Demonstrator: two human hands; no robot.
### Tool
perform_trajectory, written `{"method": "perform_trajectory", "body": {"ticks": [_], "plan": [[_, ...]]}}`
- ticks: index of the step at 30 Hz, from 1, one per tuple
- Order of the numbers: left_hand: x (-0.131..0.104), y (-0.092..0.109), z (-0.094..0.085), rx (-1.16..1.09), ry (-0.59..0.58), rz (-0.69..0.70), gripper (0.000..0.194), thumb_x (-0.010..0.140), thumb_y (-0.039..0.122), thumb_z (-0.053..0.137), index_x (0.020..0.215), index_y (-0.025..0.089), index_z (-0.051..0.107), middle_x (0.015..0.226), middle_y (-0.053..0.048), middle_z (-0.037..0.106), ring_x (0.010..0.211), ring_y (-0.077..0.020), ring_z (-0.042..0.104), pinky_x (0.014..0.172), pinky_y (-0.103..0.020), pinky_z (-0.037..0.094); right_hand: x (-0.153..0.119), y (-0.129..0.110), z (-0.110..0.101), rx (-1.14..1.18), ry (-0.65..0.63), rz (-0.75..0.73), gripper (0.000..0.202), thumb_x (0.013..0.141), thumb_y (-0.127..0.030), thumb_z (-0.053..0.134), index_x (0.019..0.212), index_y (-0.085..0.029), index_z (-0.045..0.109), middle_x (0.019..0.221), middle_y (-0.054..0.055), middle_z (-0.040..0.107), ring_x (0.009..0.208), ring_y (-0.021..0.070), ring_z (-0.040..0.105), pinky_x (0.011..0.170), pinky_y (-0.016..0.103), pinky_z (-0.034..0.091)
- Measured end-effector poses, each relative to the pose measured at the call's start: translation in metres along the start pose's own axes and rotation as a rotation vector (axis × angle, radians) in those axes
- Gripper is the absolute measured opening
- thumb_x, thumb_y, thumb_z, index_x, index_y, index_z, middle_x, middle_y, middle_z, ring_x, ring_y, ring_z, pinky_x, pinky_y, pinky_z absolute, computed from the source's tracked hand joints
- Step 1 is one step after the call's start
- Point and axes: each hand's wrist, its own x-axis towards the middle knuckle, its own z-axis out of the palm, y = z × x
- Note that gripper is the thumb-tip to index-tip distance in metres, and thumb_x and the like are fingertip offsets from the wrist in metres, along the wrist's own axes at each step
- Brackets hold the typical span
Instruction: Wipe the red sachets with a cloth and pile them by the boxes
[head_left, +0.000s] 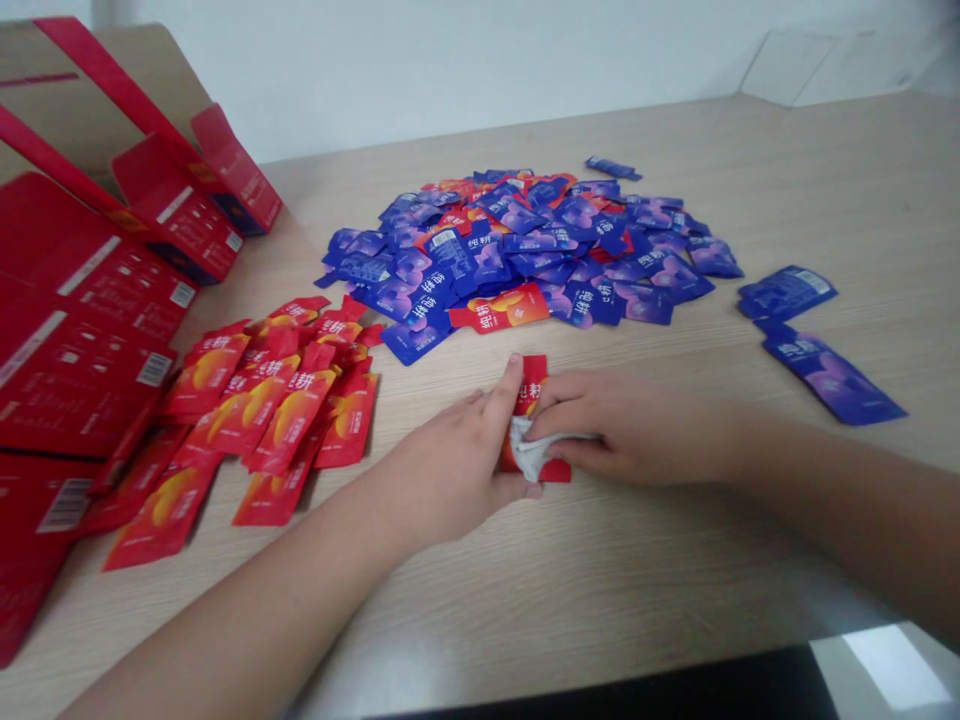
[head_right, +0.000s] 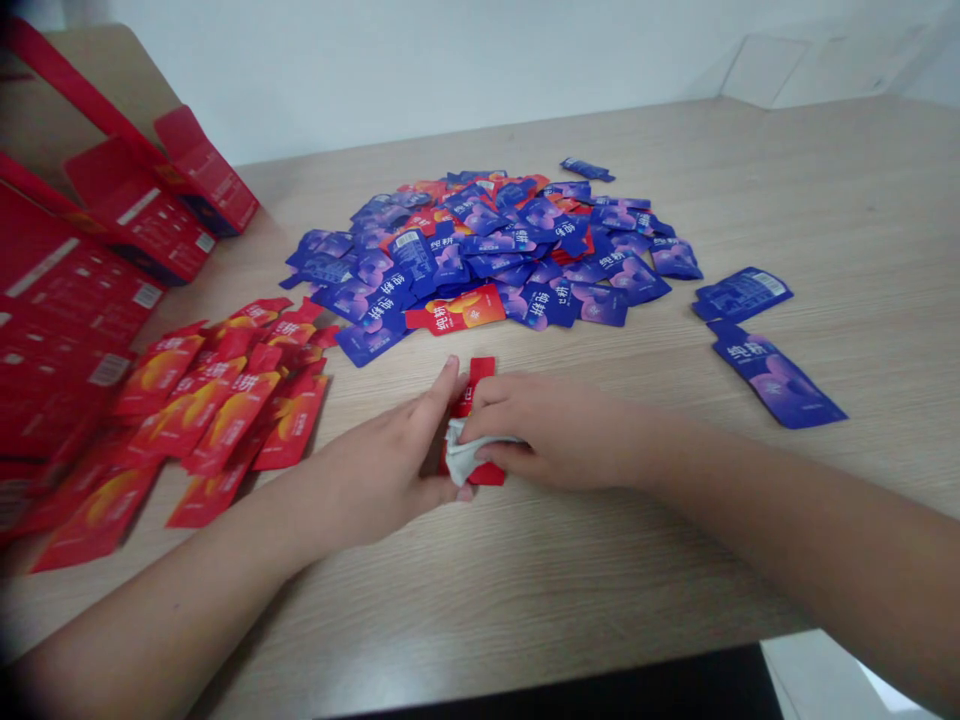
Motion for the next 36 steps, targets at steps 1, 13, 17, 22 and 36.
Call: {"method": "perform_trajectory", "body": {"ticks": [1,13,17,22,36], "plan": [[0.001,0.001,-0.001,-0.007,-0.006,-0.013,0.134,0.090,0.045,0.089,0.178,0.021,-0.009,0.165,-0.028,0.054,0.148,-0.0427,0.061,0.116,-0.058,0.056,0.001,0.003,0.002,-0.004,0.006,0.014,0.014,0.102,-0.024,0.068,0.105,-0.031,0.080,0.116,0.001,0.079,0.110,0.0242,0.075,0.101,0.037,0.060],[0.002,0.005,0.001,0.004,-0.004,-0.074,0.134,0.091,0.047,0.085,0.176,0.017,-0.014,0.160,-0.029,0.058,0.137,-0.0447,0.068,0.107,-0.058,0.058,0.006,0.047,0.012,-0.256,0.256,0.244,0.024,0.109,-0.028,0.052,0.119,-0.022,0.073,0.122,0.015,0.073,0.112,0.0340,0.072,0.096,0.051,0.058],[0.002,0.004,0.003,-0.029,0.015,-0.072,0.138,0.089,0.047,0.087,0.175,0.016,-0.017,0.157,-0.029,0.061,0.136,-0.0430,0.069,0.105,-0.055,0.060,0.001,0.036,0.002,-0.053,0.272,0.089,0.025,0.107,-0.025,0.057,0.127,-0.028,0.070,0.127,0.010,0.075,0.116,0.0290,0.072,0.100,0.047,0.059],[0.001,0.001,0.002,0.009,0.041,-0.002,0.130,0.091,0.044,0.083,0.177,0.016,-0.011,0.160,-0.028,0.059,0.138,-0.0423,0.068,0.108,-0.056,0.058,-0.003,0.003,-0.008,0.210,-0.152,-0.090,0.026,0.103,-0.019,0.064,0.119,-0.034,0.076,0.120,0.000,0.079,0.110,0.0224,0.074,0.099,0.035,0.060],[-0.001,0.019,-0.003,0.115,-0.009,-0.006,0.095,0.103,0.047,0.068,0.178,0.021,0.015,0.171,-0.027,0.047,0.150,-0.0442,0.058,0.117,-0.062,0.053,0.013,0.055,0.001,-0.348,0.090,0.230,0.021,0.109,-0.030,0.054,0.114,-0.022,0.073,0.108,0.010,0.071,0.094,0.0264,0.069,0.079,0.038,0.054]]}}
